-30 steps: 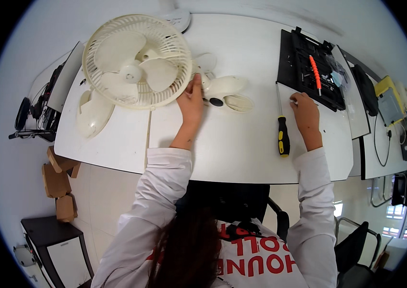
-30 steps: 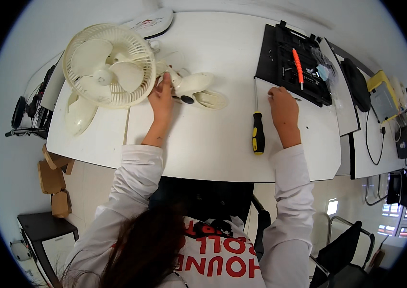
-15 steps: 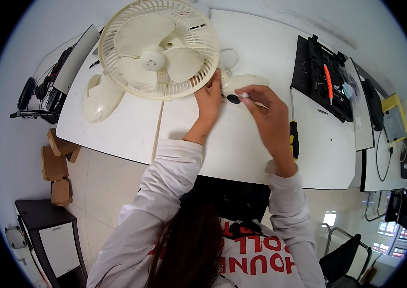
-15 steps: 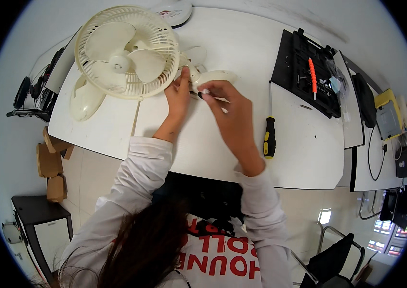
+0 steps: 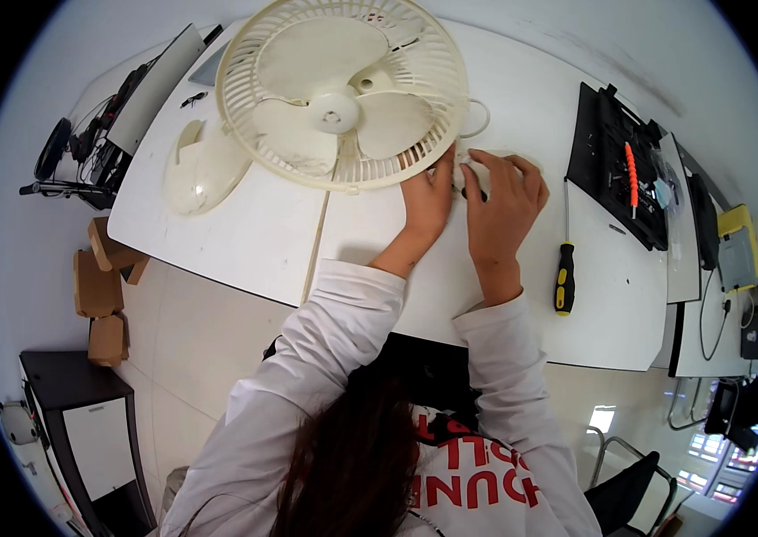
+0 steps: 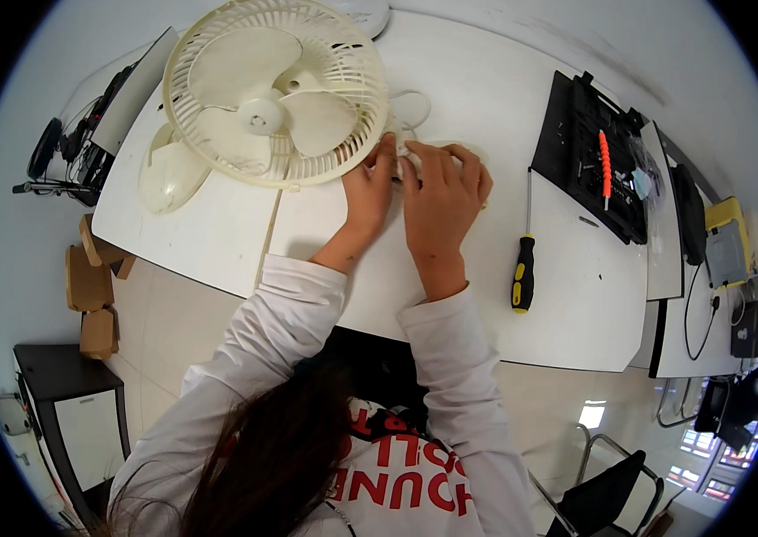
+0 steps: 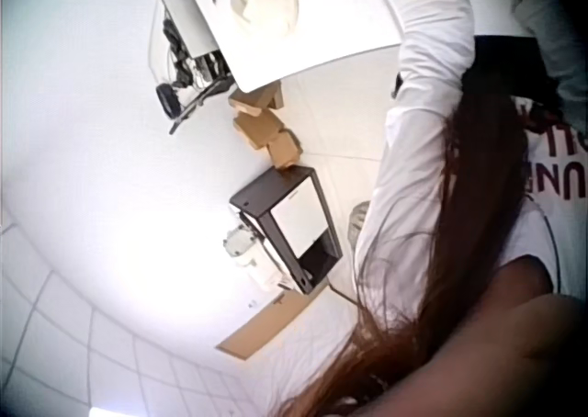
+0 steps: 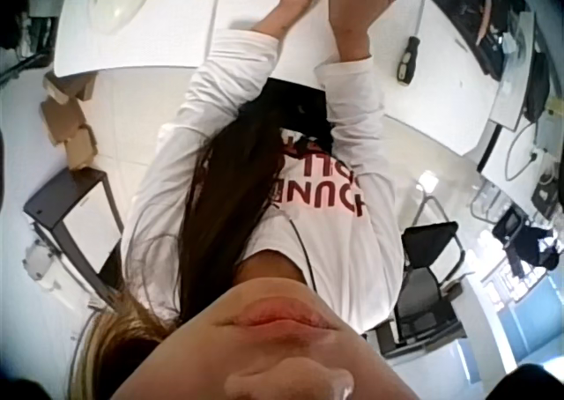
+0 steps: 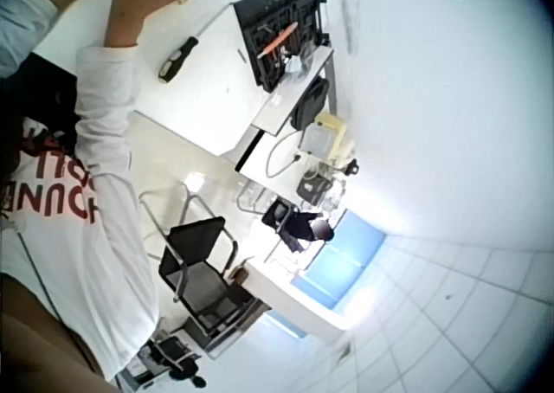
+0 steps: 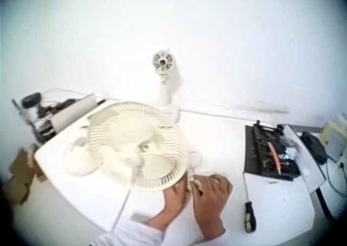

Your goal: The person assembles a white table fan on a white desk. They attach the fan head to the stand, insert the fan blades, secure the front grille, and connect the power cord to the base.

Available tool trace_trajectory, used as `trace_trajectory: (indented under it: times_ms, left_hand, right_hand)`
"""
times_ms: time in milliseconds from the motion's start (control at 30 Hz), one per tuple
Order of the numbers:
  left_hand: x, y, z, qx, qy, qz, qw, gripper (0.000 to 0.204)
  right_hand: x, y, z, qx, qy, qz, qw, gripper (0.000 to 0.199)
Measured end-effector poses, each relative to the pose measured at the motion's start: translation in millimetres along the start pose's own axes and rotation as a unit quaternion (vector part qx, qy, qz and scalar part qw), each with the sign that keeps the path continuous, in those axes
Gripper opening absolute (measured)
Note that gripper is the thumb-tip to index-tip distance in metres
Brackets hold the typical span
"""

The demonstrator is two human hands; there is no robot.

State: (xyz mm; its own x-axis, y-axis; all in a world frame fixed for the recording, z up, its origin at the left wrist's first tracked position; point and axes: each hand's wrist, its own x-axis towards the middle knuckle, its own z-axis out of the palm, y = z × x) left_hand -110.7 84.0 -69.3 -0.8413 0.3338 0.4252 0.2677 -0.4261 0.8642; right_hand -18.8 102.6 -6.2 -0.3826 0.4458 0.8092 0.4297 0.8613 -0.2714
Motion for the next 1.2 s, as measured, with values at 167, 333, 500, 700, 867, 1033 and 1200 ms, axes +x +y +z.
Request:
trace_trajectory:
  times_ms: [167, 333, 500, 700, 867, 1033, 1200]
  left_hand:
    - [-1, 9, 0, 0.026, 0.001, 0.006, 1.0, 0.017]
    - [-3, 20, 3, 0.026, 0.011, 0.031, 0.999, 0.02]
    - [-3, 18, 1, 0.03, -0.002, 0.024, 0.999, 0.022]
    - [-4, 16, 2, 0.033, 0.0, 0.019, 0.999, 0.019]
    - [-7, 17, 3, 0.023, 0.011, 0.008, 1.0, 0.019]
    - [-7, 14, 2, 0.033, 0.003, 0.012, 0.999, 0.019]
    - [-8, 10, 2, 0.071, 0.005, 0.036, 0.997, 0.018]
  right_hand:
    - [1, -1, 0, -0.015, -0.018, 0.002, 1.0, 0.014]
    - [-1, 2, 0, -0.026, -0.026, -0.002, 0.999, 0.012]
    - [2, 0, 2, -0.026, -0.012, -0.008, 1.0, 0.011]
    - [2, 0, 3, -0.022, -0.03, 0.014, 0.999, 0.011]
    - [-1, 5, 8, -0.036, -0.012, -0.015, 0.999, 0.014]
    - [-2, 9, 6, -0.026, -0.024, -0.021, 0.999, 0.015]
    - [-3, 8, 8, -0.035, -0.023, -0.011, 0.999, 0.015]
